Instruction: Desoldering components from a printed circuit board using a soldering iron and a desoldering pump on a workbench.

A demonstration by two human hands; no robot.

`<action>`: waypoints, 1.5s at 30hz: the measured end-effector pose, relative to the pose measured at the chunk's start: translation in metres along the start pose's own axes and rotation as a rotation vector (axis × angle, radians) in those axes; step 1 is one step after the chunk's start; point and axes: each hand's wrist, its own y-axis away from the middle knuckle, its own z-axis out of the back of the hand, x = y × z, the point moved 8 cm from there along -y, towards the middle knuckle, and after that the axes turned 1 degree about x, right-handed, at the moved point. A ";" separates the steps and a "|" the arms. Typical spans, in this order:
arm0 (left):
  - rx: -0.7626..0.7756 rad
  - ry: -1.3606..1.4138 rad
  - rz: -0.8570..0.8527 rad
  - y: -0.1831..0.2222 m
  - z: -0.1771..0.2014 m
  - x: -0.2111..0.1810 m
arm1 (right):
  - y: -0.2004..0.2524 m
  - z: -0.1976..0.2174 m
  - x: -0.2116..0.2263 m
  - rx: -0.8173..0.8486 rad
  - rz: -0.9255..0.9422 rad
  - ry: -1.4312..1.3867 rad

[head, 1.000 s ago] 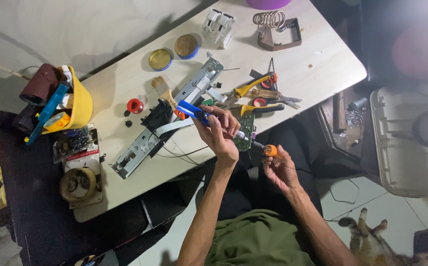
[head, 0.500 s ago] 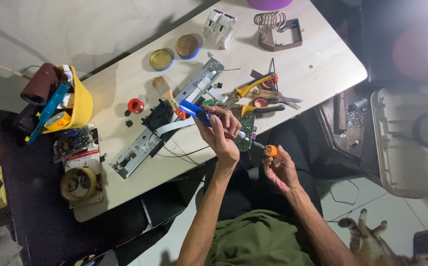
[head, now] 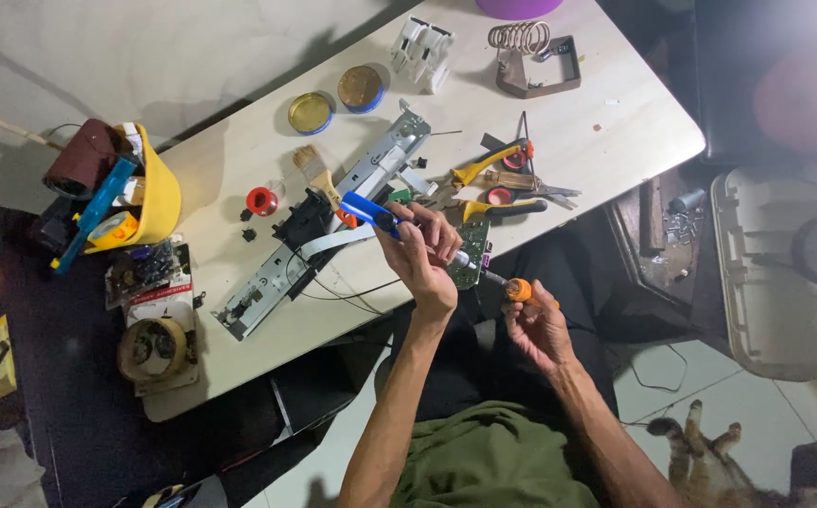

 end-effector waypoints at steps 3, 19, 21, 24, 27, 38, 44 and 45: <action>-0.003 0.019 0.014 0.000 0.007 0.007 | 0.004 -0.005 -0.001 -0.003 0.015 0.011; -0.148 0.177 0.116 -0.016 0.035 0.013 | 0.037 -0.041 0.011 -0.071 0.289 0.308; -0.160 0.180 0.117 -0.018 0.037 0.013 | 0.045 -0.049 0.009 -0.086 0.311 0.309; -0.184 0.221 0.172 -0.021 0.040 0.015 | 0.058 -0.062 0.007 -0.109 0.362 0.281; -0.206 0.218 0.196 -0.023 0.037 0.011 | 0.072 -0.077 0.006 -0.128 0.396 0.288; -0.225 0.250 0.245 -0.025 0.036 0.014 | 0.085 -0.085 0.010 -0.269 0.414 0.266; -0.232 0.289 0.269 -0.023 0.045 0.023 | 0.078 -0.074 0.013 -0.262 0.366 0.269; -0.228 0.289 0.271 -0.024 0.043 0.022 | 0.078 -0.071 0.013 -0.263 0.368 0.265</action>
